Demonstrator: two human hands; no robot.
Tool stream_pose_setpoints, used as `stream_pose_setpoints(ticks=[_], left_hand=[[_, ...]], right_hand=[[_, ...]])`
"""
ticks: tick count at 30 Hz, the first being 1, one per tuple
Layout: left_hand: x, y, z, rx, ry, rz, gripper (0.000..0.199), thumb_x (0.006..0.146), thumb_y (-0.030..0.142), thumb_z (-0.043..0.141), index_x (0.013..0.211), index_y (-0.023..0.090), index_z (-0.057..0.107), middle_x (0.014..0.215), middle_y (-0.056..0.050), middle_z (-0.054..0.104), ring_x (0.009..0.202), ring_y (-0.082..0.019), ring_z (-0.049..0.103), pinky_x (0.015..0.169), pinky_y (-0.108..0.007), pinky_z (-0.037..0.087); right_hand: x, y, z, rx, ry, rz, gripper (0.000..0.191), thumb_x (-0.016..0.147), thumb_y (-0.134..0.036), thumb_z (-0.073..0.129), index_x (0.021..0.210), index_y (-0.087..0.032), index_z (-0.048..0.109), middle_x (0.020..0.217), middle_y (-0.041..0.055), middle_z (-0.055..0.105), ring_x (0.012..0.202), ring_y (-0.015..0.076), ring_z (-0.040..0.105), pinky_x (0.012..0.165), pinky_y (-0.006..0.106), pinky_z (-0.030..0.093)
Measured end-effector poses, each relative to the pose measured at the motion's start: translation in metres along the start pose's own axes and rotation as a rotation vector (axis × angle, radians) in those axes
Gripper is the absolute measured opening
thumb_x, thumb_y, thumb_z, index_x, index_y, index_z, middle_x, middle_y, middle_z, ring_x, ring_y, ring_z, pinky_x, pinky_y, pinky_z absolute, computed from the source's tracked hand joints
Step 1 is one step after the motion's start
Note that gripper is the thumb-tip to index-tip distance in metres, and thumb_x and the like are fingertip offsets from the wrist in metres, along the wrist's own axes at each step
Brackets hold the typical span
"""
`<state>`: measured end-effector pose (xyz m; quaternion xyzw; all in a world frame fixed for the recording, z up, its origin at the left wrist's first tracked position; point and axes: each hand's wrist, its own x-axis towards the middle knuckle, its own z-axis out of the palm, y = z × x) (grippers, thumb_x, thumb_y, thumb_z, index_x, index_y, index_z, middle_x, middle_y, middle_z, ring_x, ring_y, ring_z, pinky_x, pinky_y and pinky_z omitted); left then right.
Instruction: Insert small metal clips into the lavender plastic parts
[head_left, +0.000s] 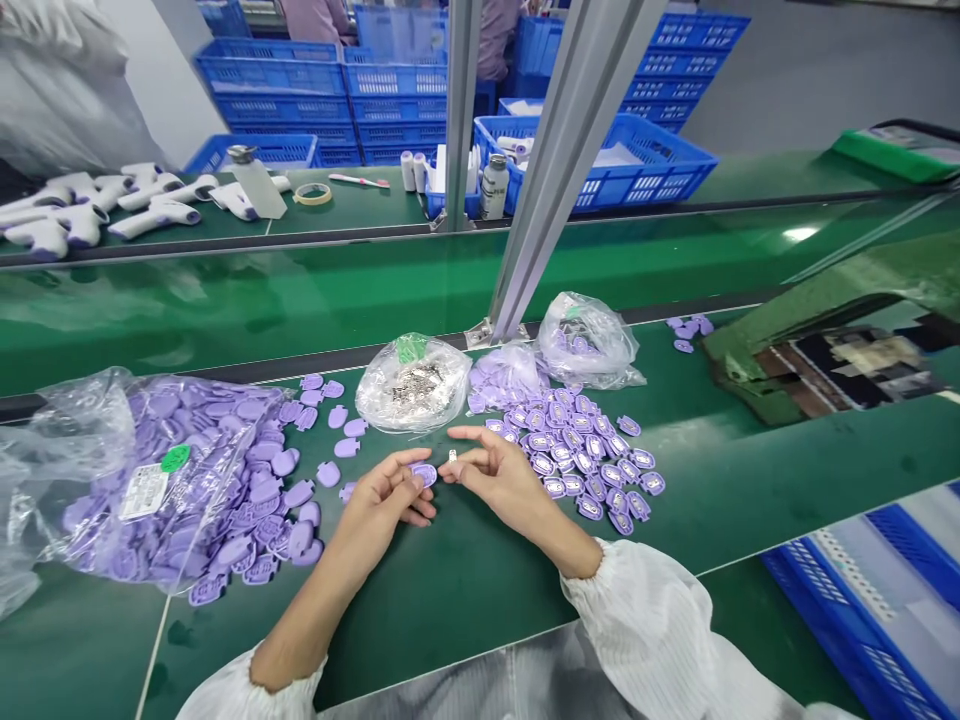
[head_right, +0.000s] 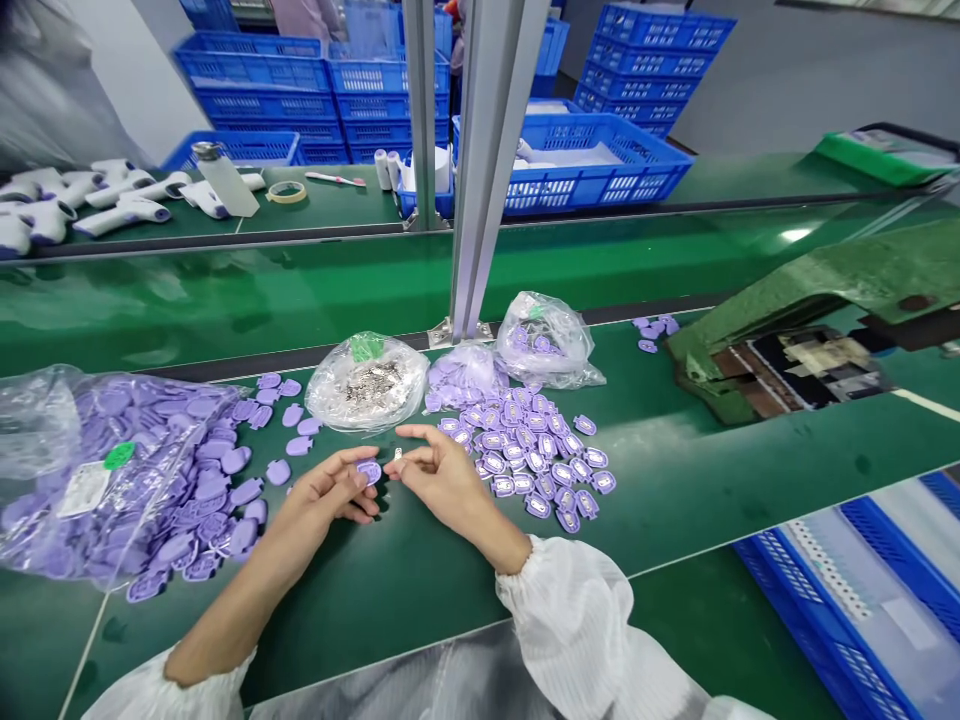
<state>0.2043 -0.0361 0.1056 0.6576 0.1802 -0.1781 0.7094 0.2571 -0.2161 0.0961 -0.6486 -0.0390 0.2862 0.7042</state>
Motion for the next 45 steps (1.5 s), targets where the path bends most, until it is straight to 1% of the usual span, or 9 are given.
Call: stream_pose_setpoints(ticks=[3,10,16,23,28,30,34,38,45], left_hand=[[0.001,-0.001,-0.001,0.004,-0.008,0.005,0.044,0.085,0.043,0.06,0.121,0.019,0.059,0.079,-0.002,0.064,0.07,-0.015,0.067,0.063,-0.025,0.055],[0.002,-0.002,0.0,-0.01,0.021,0.005,0.04,0.085,0.043,0.06,0.118,0.02,0.061,0.083,-0.003,0.064,0.073,-0.015,0.066,0.066,-0.026,0.057],[0.0,-0.002,0.001,-0.022,0.052,0.007,0.044,0.084,0.043,0.061,0.122,0.021,0.059,0.086,-0.003,0.064,0.076,-0.016,0.067,0.068,-0.028,0.058],[0.002,-0.001,0.006,-0.014,0.1,0.002,0.046,0.081,0.044,0.064,0.12,0.018,0.061,0.085,-0.004,0.069,0.078,-0.017,0.07,0.071,-0.027,0.056],[0.004,-0.005,0.009,-0.037,0.146,0.004,0.05,0.081,0.044,0.066,0.122,0.016,0.06,0.084,-0.005,0.071,0.081,-0.018,0.071,0.076,-0.028,0.056],[0.004,-0.006,0.01,-0.045,0.149,0.011,0.051,0.081,0.044,0.066,0.123,0.016,0.06,0.085,-0.005,0.072,0.082,-0.018,0.071,0.077,-0.028,0.056],[0.005,-0.006,0.009,-0.038,0.125,0.026,0.05,0.081,0.043,0.066,0.124,0.018,0.06,0.094,-0.006,0.073,0.09,-0.018,0.069,0.078,-0.026,0.056],[0.004,-0.006,0.008,-0.021,0.082,0.033,0.048,0.083,0.041,0.065,0.126,0.021,0.06,0.101,-0.005,0.072,0.095,-0.018,0.068,0.081,-0.027,0.056],[0.005,-0.013,0.01,0.037,0.075,0.075,0.045,0.086,0.037,0.059,0.128,0.021,0.06,0.098,-0.004,0.072,0.09,-0.016,0.066,0.084,-0.03,0.055]], right_hand=[[0.001,0.0,-0.001,-0.038,-0.042,-0.007,0.05,0.083,-0.033,0.062,0.13,-0.022,0.048,0.095,0.0055,0.072,0.093,0.0164,0.069,0.09,0.035,0.054],[0.002,0.0,-0.002,0.027,-0.058,0.027,0.034,0.08,-0.035,0.066,0.109,-0.017,0.06,0.095,0.0067,0.072,0.091,0.0154,0.07,0.091,0.032,0.054],[0.0,0.0,-0.005,0.071,-0.041,0.065,0.043,0.077,-0.036,0.068,0.116,-0.019,0.058,0.094,0.006,0.072,0.09,0.0163,0.07,0.091,0.035,0.054],[-0.001,0.0,-0.006,0.049,0.003,0.074,0.029,0.081,-0.043,0.064,0.094,-0.018,0.059,0.097,0.008,0.072,0.093,0.0173,0.07,0.09,0.033,0.053],[-0.002,-0.004,-0.006,0.082,0.052,0.125,0.033,0.073,-0.042,0.073,0.091,-0.015,0.066,0.089,0.0082,0.072,0.082,0.0161,0.069,0.074,0.027,0.054],[-0.001,-0.007,-0.004,0.129,0.063,0.159,0.036,0.07,-0.041,0.075,0.093,-0.014,0.067,0.086,0.0077,0.072,0.078,0.0152,0.069,0.073,0.027,0.054],[0.005,-0.008,0.003,0.17,-0.018,0.222,0.036,0.072,-0.04,0.073,0.094,-0.013,0.066,0.09,0.008,0.072,0.086,0.0157,0.07,0.082,0.028,0.053],[0.008,-0.007,0.005,0.137,-0.078,0.221,0.033,0.073,-0.04,0.072,0.09,-0.013,0.065,0.091,0.0087,0.072,0.09,0.0166,0.07,0.082,0.026,0.052],[0.009,-0.007,0.008,0.051,-0.062,0.256,0.035,0.072,-0.041,0.072,0.089,-0.011,0.066,0.082,0.0073,0.071,0.069,0.0119,0.068,0.069,0.023,0.052]])
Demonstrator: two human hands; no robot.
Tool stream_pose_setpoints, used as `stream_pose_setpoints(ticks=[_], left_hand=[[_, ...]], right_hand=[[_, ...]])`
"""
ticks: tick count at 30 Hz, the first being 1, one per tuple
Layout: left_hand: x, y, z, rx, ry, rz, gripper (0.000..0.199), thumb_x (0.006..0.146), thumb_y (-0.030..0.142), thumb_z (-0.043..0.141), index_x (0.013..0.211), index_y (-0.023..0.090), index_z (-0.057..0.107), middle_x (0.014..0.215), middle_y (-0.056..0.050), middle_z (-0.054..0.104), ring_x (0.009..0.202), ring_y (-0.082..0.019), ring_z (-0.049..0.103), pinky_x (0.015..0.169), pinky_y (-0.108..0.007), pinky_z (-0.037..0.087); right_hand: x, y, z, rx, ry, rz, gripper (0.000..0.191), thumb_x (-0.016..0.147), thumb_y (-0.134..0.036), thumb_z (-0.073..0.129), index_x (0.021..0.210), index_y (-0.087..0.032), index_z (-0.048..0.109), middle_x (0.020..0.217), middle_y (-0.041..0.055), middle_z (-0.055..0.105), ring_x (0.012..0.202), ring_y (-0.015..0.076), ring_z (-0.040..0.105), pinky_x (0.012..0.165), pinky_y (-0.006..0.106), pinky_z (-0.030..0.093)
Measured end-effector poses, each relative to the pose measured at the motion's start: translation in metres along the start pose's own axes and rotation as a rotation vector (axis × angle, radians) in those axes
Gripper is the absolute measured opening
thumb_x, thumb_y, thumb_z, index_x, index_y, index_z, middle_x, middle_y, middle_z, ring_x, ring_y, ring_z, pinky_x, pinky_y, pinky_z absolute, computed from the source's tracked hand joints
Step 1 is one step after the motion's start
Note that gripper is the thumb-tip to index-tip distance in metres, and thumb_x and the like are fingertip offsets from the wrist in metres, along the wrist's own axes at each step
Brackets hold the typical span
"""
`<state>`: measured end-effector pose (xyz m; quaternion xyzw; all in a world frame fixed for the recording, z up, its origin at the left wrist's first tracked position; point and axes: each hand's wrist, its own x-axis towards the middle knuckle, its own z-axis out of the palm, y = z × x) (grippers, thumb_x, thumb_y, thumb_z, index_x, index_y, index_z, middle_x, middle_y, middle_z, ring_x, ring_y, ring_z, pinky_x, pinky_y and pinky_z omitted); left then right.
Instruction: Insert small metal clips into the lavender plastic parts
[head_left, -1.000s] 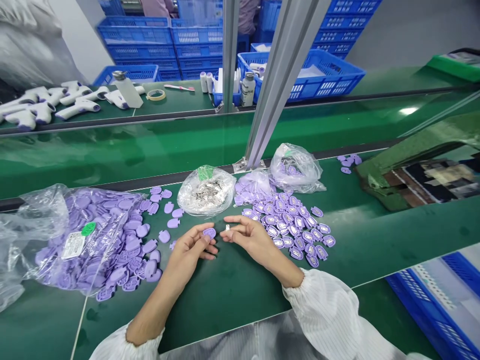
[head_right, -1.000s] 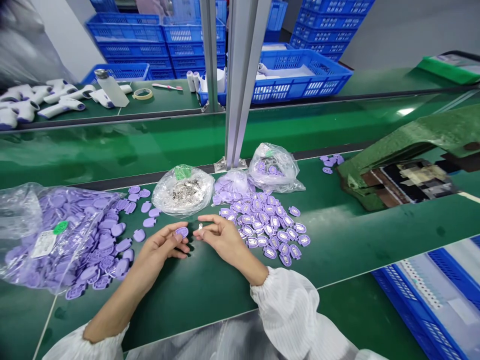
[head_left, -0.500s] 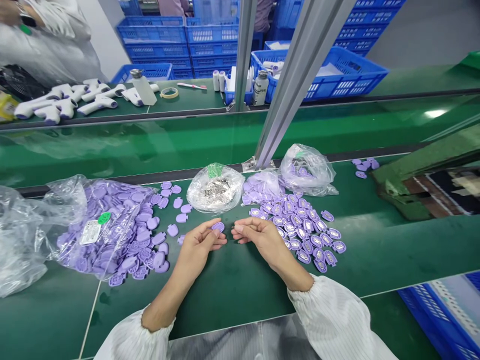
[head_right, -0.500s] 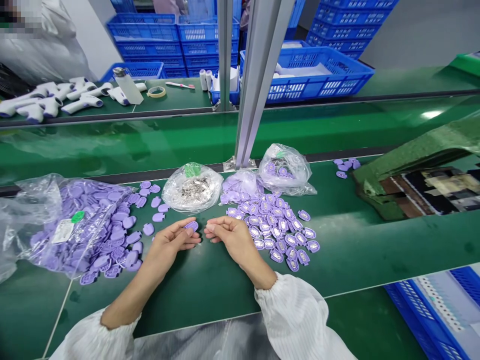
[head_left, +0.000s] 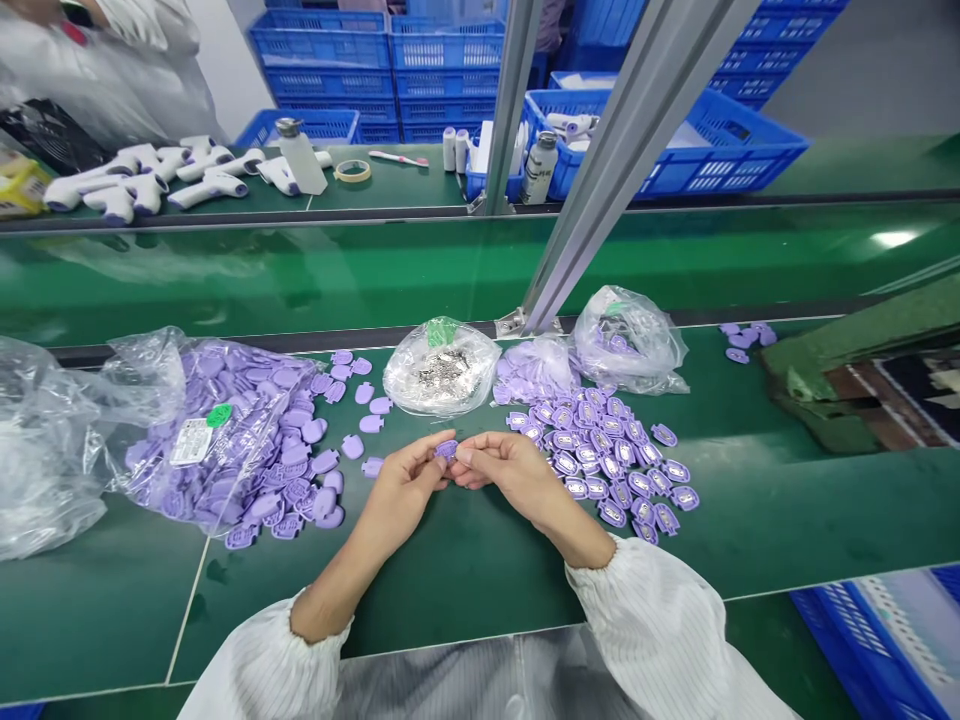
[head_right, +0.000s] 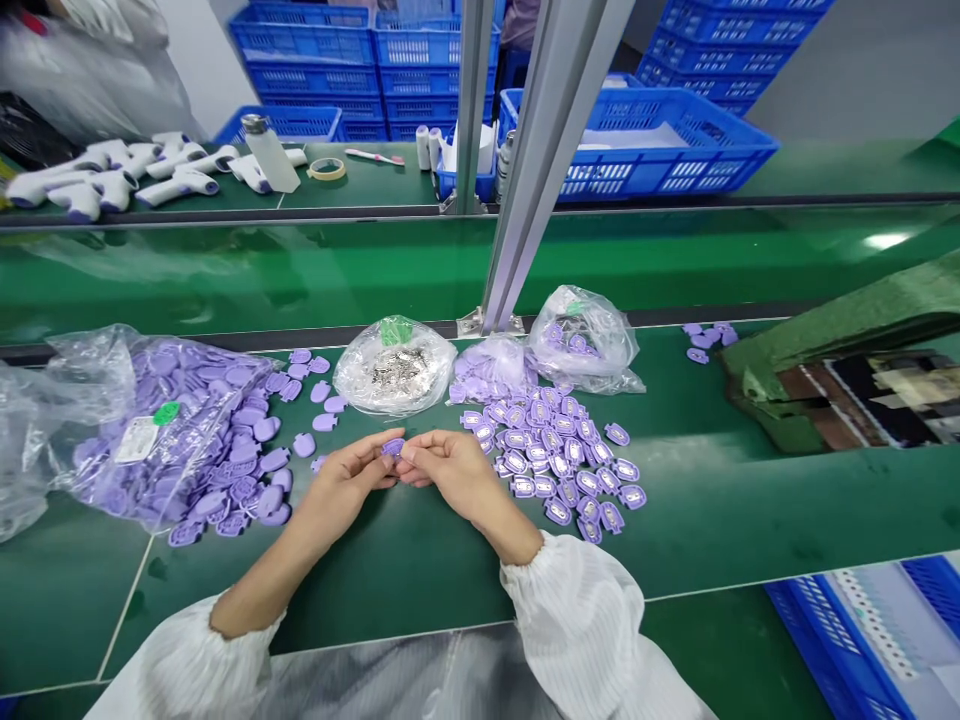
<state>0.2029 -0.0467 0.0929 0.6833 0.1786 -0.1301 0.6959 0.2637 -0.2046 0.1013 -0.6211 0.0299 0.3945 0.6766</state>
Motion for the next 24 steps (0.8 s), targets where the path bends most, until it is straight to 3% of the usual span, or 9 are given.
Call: stream_pose_setpoints(ticks=[6,14,24], left_hand=[[-0.002,-0.0047,0.0012,0.103,-0.008,0.093,0.042,0.087,0.036,0.055,0.125,0.018,0.062,0.095,-0.005,0.071,0.082,-0.016,0.063,0.077,-0.028,0.052],[-0.002,-0.0032,0.0011,0.125,-0.017,0.092,0.043,0.086,0.036,0.056,0.124,0.016,0.062,0.094,-0.005,0.07,0.08,-0.016,0.062,0.074,-0.027,0.05],[0.0,-0.0071,-0.0015,0.093,-0.038,0.08,0.045,0.086,0.038,0.059,0.125,0.018,0.062,0.103,-0.007,0.072,0.089,-0.019,0.064,0.084,-0.032,0.052]], right_hand=[[0.0008,0.0045,0.0096,-0.044,0.078,-0.041,0.028,0.074,-0.037,0.07,0.085,-0.012,0.064,0.07,0.0033,0.068,0.059,0.0093,0.064,0.061,0.021,0.051],[-0.0013,0.0049,0.0094,-0.063,0.076,-0.045,0.029,0.074,-0.038,0.069,0.083,-0.012,0.062,0.068,0.0033,0.068,0.058,0.0092,0.064,0.059,0.02,0.051],[-0.0022,0.0047,0.0108,-0.096,0.095,-0.034,0.023,0.076,-0.033,0.067,0.082,-0.012,0.06,0.067,0.0032,0.067,0.057,0.009,0.063,0.058,0.019,0.051]])
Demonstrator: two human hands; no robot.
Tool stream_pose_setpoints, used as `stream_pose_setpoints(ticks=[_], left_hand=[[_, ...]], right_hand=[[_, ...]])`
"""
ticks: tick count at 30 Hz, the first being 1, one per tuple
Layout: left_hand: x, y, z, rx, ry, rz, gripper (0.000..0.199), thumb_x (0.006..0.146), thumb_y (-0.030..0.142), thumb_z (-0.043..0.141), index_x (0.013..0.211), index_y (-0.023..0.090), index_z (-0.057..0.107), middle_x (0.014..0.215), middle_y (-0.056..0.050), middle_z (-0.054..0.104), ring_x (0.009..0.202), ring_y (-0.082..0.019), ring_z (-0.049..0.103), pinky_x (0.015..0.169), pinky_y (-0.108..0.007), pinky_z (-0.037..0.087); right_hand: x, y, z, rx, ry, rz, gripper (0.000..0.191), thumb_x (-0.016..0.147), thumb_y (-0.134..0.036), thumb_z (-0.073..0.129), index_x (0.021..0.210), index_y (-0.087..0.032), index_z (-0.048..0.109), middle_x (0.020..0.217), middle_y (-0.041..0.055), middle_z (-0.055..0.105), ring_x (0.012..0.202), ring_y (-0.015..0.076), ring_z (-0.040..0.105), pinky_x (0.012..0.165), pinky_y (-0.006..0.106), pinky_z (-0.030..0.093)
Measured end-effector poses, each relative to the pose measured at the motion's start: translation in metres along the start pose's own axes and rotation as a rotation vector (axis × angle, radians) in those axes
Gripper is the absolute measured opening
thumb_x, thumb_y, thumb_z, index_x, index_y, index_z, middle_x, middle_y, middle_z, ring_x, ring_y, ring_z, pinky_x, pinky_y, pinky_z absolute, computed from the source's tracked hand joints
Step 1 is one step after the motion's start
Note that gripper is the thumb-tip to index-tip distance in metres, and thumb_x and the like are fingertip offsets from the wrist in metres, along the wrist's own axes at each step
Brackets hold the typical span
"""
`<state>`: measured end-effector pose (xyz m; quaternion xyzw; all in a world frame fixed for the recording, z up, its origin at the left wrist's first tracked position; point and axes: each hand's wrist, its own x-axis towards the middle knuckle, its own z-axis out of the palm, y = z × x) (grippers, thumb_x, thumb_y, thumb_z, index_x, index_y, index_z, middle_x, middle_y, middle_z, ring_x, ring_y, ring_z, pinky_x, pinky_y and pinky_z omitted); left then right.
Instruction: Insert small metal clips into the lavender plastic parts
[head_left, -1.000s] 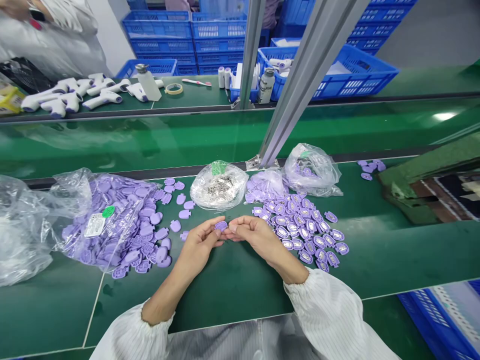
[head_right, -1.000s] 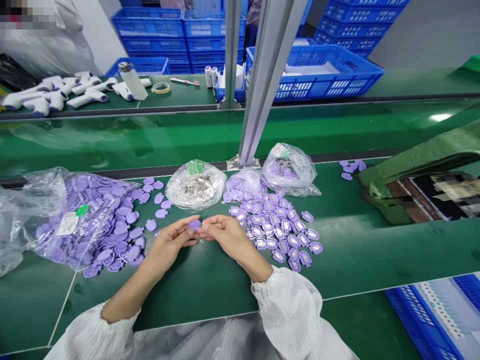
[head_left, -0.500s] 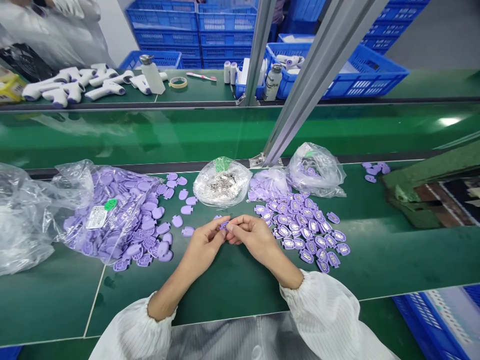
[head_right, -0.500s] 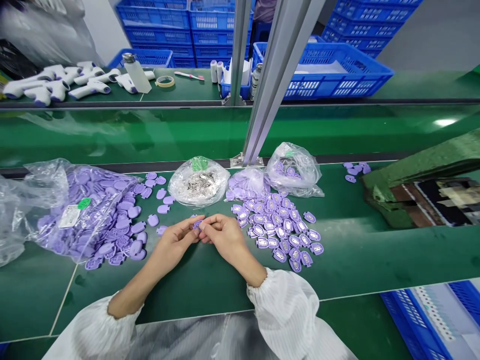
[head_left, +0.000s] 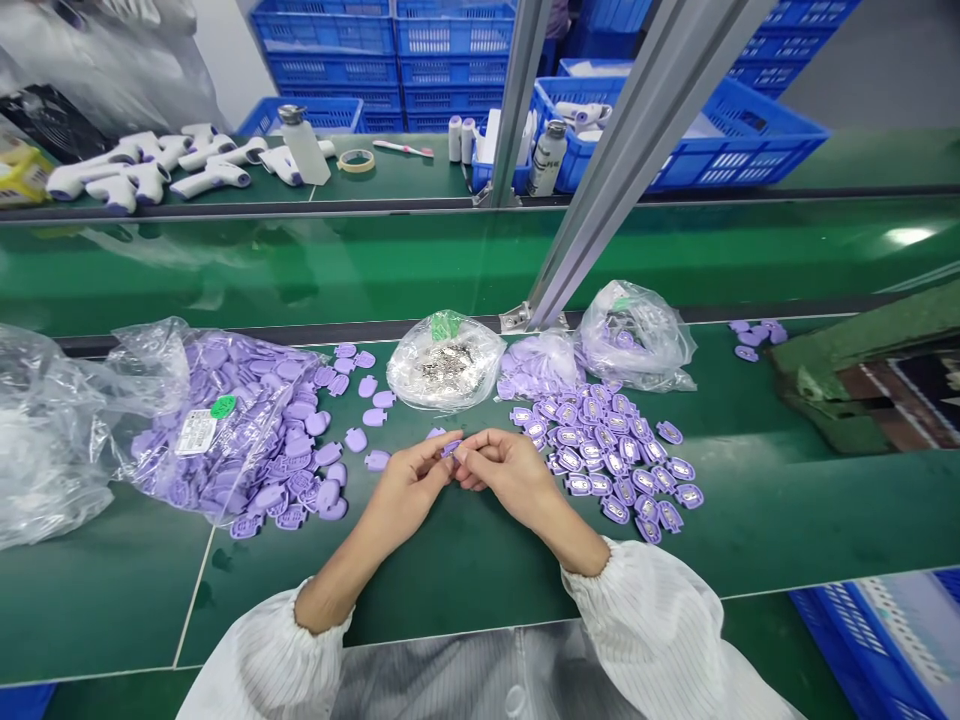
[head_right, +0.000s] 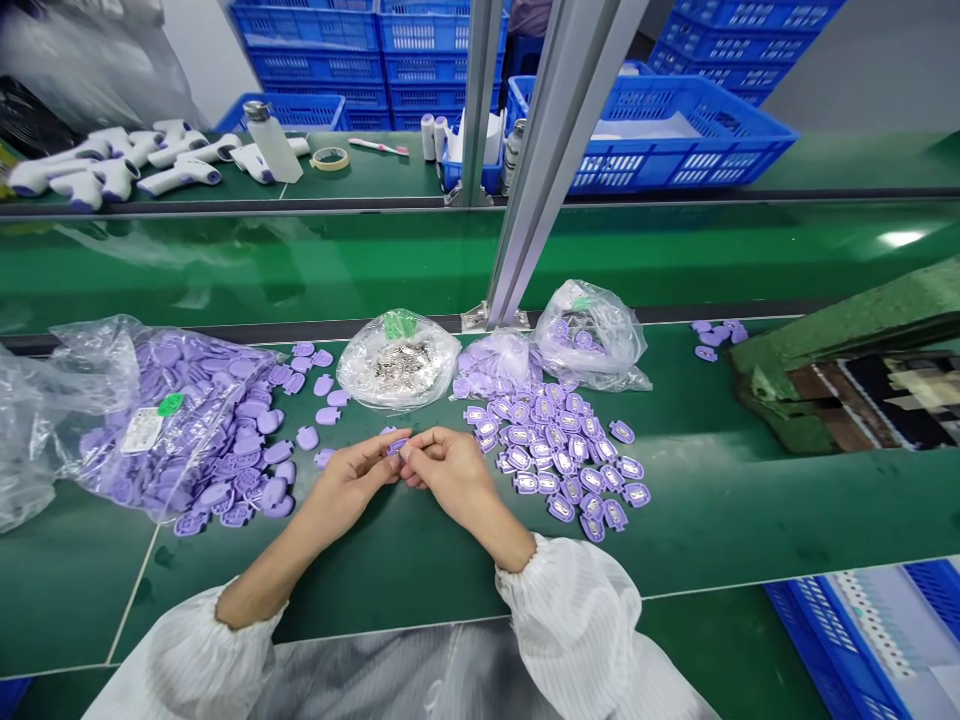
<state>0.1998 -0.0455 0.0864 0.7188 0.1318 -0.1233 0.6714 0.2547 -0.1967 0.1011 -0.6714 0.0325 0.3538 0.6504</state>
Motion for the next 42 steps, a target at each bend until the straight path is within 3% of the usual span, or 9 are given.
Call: stream_pose_setpoints(ticks=[5,10,13,18,26,34,42], left_hand=[[0.0,0.0,-0.002,0.015,-0.029,-0.003,0.042,0.088,0.039,0.056,0.124,0.018,0.063,0.109,-0.007,0.071,0.093,-0.02,0.064,0.087,-0.035,0.052],[0.0,0.005,-0.001,-0.06,-0.034,-0.038,0.039,0.086,0.037,0.06,0.118,0.016,0.066,0.092,-0.005,0.072,0.085,-0.017,0.066,0.082,-0.03,0.054],[0.0,0.007,-0.001,-0.105,-0.053,-0.054,0.037,0.085,0.036,0.061,0.117,0.017,0.068,0.087,-0.004,0.073,0.081,-0.016,0.066,0.08,-0.028,0.054],[-0.001,0.01,-0.006,-0.077,-0.059,-0.106,0.039,0.085,0.037,0.062,0.119,0.02,0.067,0.093,-0.004,0.074,0.087,-0.017,0.068,0.084,-0.03,0.054],[0.001,0.01,-0.011,-0.044,-0.119,-0.128,0.046,0.087,0.04,0.059,0.127,0.019,0.061,0.098,-0.006,0.074,0.095,-0.02,0.068,0.087,-0.034,0.053],[0.002,0.013,-0.009,-0.011,-0.117,-0.164,0.045,0.086,0.041,0.06,0.126,0.021,0.062,0.103,-0.006,0.074,0.095,-0.02,0.068,0.086,-0.032,0.052],[0.005,0.01,-0.005,-0.014,-0.08,-0.154,0.041,0.085,0.038,0.06,0.121,0.018,0.066,0.091,-0.006,0.075,0.084,-0.018,0.069,0.078,-0.03,0.053]], right_hand=[[-0.002,0.007,0.001,-0.1,0.041,-0.088,0.025,0.079,-0.037,0.064,0.084,-0.013,0.062,0.071,0.0047,0.068,0.063,0.0114,0.066,0.064,0.022,0.054],[-0.002,0.01,-0.001,-0.121,0.071,-0.116,0.032,0.079,-0.04,0.066,0.099,-0.016,0.058,0.066,0.0012,0.066,0.059,0.0115,0.064,0.059,0.022,0.053],[0.0,0.009,-0.006,-0.098,-0.007,-0.052,0.041,0.078,-0.043,0.066,0.107,-0.015,0.061,0.068,0.0019,0.067,0.056,0.0104,0.062,0.056,0.022,0.051],[0.002,0.008,-0.012,-0.06,-0.115,-0.026,0.035,0.079,-0.046,0.064,0.091,-0.013,0.07,0.078,0.0053,0.07,0.061,0.0087,0.062,0.058,0.019,0.051],[-0.006,0.01,-0.004,-0.197,0.013,-0.129,0.033,0.085,-0.047,0.056,0.093,-0.017,0.069,0.072,0.0025,0.066,0.062,0.0093,0.06,0.057,0.019,0.048],[-0.008,0.01,-0.005,-0.26,-0.006,-0.162,0.029,0.089,-0.045,0.051,0.092,-0.019,0.064,0.079,0.0024,0.069,0.064,0.0106,0.062,0.059,0.02,0.047],[-0.008,0.012,0.0,-0.587,0.122,-0.266,0.027,0.092,-0.041,0.043,0.086,-0.019,0.059,0.077,0.0033,0.068,0.063,0.0128,0.058,0.057,0.022,0.038]])
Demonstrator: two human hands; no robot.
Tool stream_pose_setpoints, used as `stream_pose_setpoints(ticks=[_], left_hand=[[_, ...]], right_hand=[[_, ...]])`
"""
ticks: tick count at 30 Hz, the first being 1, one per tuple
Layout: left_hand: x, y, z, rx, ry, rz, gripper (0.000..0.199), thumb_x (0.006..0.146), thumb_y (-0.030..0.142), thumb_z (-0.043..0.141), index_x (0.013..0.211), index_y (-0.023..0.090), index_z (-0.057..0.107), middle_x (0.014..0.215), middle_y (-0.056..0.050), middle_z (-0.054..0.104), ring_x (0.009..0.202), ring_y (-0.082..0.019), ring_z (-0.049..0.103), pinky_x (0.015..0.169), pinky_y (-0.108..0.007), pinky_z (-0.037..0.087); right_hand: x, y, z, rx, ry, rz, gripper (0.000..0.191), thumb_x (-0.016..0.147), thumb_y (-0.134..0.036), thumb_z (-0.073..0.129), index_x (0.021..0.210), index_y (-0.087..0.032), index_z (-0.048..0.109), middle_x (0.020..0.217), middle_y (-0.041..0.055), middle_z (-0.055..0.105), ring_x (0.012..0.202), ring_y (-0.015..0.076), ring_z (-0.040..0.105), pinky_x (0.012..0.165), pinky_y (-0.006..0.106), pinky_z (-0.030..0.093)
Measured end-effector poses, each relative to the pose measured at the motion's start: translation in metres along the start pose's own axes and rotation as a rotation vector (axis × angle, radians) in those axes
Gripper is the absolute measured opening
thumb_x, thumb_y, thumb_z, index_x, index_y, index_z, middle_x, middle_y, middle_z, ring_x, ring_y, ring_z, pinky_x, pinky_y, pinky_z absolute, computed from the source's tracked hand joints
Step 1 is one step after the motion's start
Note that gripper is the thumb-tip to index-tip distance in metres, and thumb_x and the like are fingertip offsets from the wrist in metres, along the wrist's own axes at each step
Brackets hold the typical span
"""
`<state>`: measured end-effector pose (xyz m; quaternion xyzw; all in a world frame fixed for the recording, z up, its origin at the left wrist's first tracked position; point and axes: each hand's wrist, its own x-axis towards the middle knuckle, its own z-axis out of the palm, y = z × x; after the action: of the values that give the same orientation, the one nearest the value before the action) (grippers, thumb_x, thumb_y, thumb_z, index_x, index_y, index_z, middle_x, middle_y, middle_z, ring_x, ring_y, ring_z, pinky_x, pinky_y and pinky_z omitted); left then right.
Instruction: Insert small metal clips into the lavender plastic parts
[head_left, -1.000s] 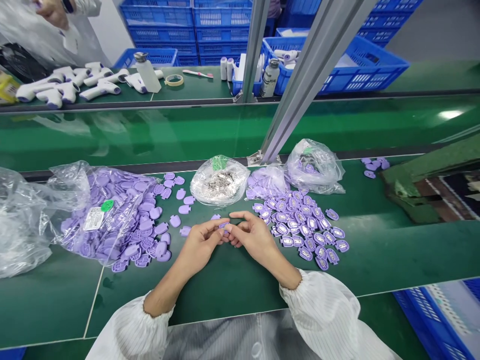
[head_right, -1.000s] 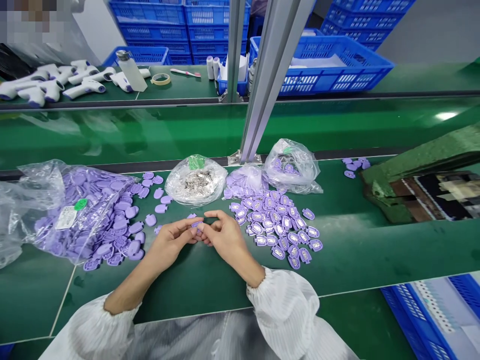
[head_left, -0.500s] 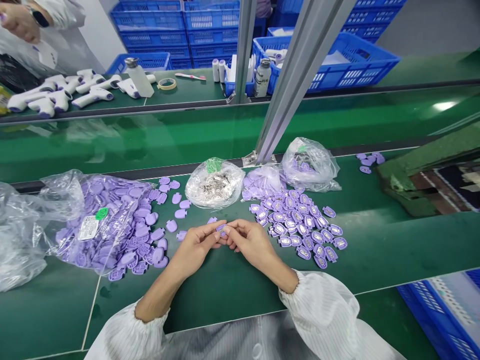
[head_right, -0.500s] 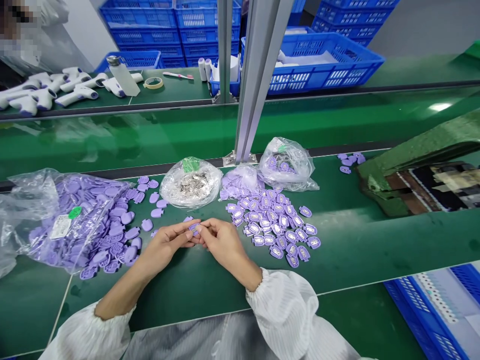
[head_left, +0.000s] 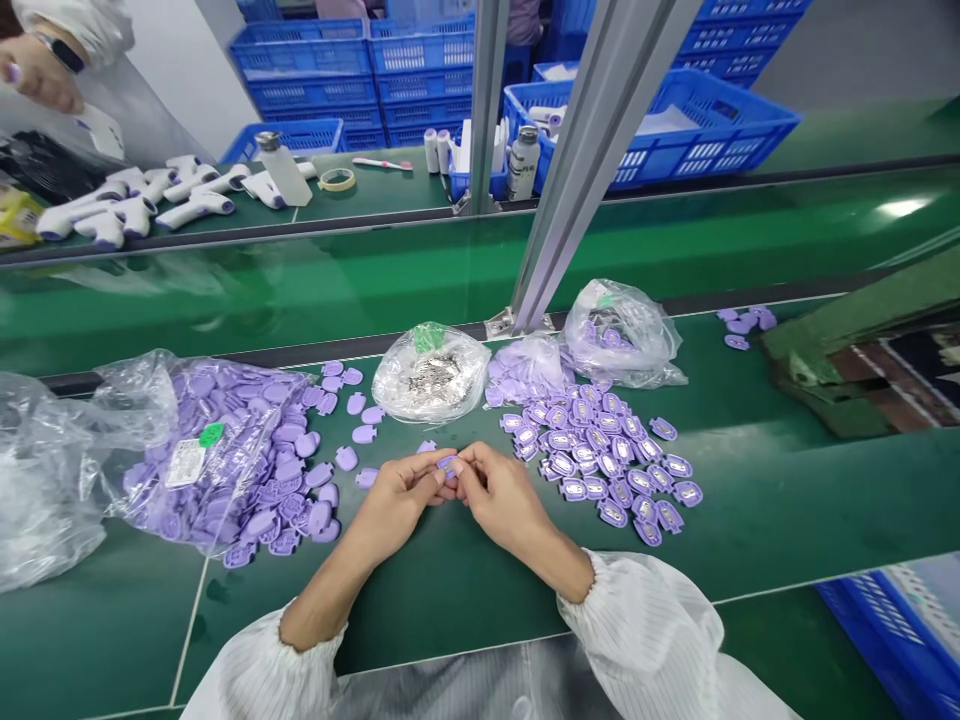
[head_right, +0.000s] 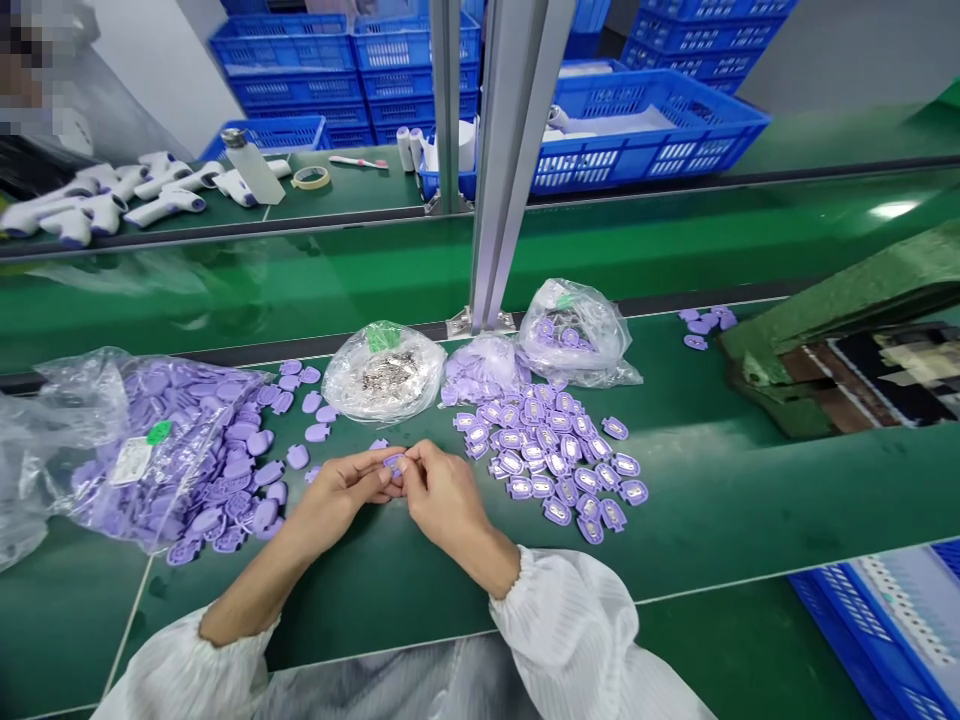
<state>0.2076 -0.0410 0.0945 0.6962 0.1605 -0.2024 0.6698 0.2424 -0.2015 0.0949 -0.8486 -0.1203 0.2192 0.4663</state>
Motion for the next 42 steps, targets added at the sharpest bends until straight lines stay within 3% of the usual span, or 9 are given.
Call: stream_pose_setpoints(ticks=[5,9,13,17,21,26,34,39,42], left_hand=[[-0.008,0.003,0.006,0.007,-0.002,0.036,0.045,0.086,0.038,0.057,0.126,0.016,0.061,0.095,-0.007,0.073,0.082,-0.017,0.068,0.075,-0.028,0.053],[-0.029,0.003,-0.006,0.192,0.075,0.069,0.046,0.09,0.04,0.05,0.13,0.021,0.059,0.093,-0.006,0.071,0.063,-0.012,0.062,0.06,-0.025,0.05],[-0.048,0.009,-0.052,0.597,0.322,0.146,0.04,0.09,0.043,0.048,0.121,0.024,0.066,0.092,-0.005,0.072,0.064,-0.015,0.061,0.058,-0.026,0.047],[-0.038,0.025,-0.104,1.137,0.607,0.2,0.041,0.093,0.033,0.041,0.125,0.021,0.063,0.122,-0.008,0.065,0.092,-0.025,0.065,0.074,-0.033,0.049],[0.005,0.045,-0.126,1.389,0.659,0.288,0.042,0.095,0.029,0.037,0.129,0.019,0.059,0.134,-0.008,0.058,0.113,-0.028,0.06,0.087,-0.036,0.049],[0.046,0.051,-0.117,1.5,0.566,0.401,0.041,0.094,0.028,0.04,0.129,0.015,0.059,0.134,-0.015,0.057,0.116,-0.03,0.057,0.096,-0.041,0.043],[0.022,0.015,-0.132,1.502,0.499,0.549,0.037,0.094,0.036,0.041,0.113,0.016,0.067,0.107,-0.012,0.069,0.102,-0.029,0.061,0.093,-0.042,0.044],[0.018,0.01,-0.146,1.267,0.444,0.505,0.038,0.091,0.043,0.044,0.104,0.017,0.07,0.101,-0.009,0.07,0.099,-0.028,0.062,0.092,-0.041,0.045],[0.006,0.016,-0.144,1.14,0.533,0.522,0.036,0.09,0.044,0.047,0.101,0.018,0.07,0.108,-0.008,0.07,0.107,-0.027,0.06,0.099,-0.04,0.042]], right_hand=[[-0.002,-0.002,-0.013,0.029,-0.061,-0.015,0.028,0.091,-0.041,0.043,0.085,-0.019,0.06,0.068,0.0022,0.064,0.059,0.0129,0.056,0.056,0.023,0.039],[-0.008,0.013,-0.062,0.048,0.004,0.02,0.034,0.085,-0.051,0.052,0.085,-0.02,0.065,0.069,0.0039,0.065,0.06,0.0147,0.058,0.056,0.024,0.043],[-0.01,0.042,-0.118,-0.075,0.15,0.104,0.037,0.074,-0.059,0.062,0.078,-0.023,0.066,0.071,0.0083,0.066,0.056,0.0172,0.057,0.051,0.028,0.043],[-0.009,0.051,-0.138,-0.223,0.292,0.144,0.029,0.079,-0.051,0.06,0.084,-0.023,0.066,0.079,0.0118,0.067,0.064,0.0202,0.061,0.054,0.03,0.043],[-0.001,0.021,-0.123,-0.38,0.401,0.062,0.031,0.085,-0.045,0.052,0.104,-0.026,0.069,0.079,0.008,0.068,0.057,0.0179,0.058,0.052,0.028,0.038],[0.036,-0.029,-0.074,-0.438,0.274,-0.239,0.03,0.092,-0.035,0.045,0.105,-0.028,0.07,0.103,0.0043,0.068,0.085,0.0185,0.064,0.07,0.028,0.044],[0.09,-0.051,-0.027,-0.734,0.085,-0.242,0.033,0.092,-0.027,0.044,0.114,-0.012,0.065,0.116,0.0169,0.057,0.095,0.0244,0.061,0.083,0.036,0.045],[0.096,-0.049,-0.024,-0.72,0.078,-0.314,0.028,0.093,-0.023,0.043,0.101,-0.017,0.069,0.107,0.0112,0.061,0.095,0.0198,0.06,0.083,0.03,0.043],[0.098,-0.041,-0.025,-0.688,0.097,-0.351,0.028,0.094,-0.023,0.04,0.093,-0.02,0.069,0.1,0.0061,0.064,0.09,0.017,0.061,0.075,0.027,0.042]])
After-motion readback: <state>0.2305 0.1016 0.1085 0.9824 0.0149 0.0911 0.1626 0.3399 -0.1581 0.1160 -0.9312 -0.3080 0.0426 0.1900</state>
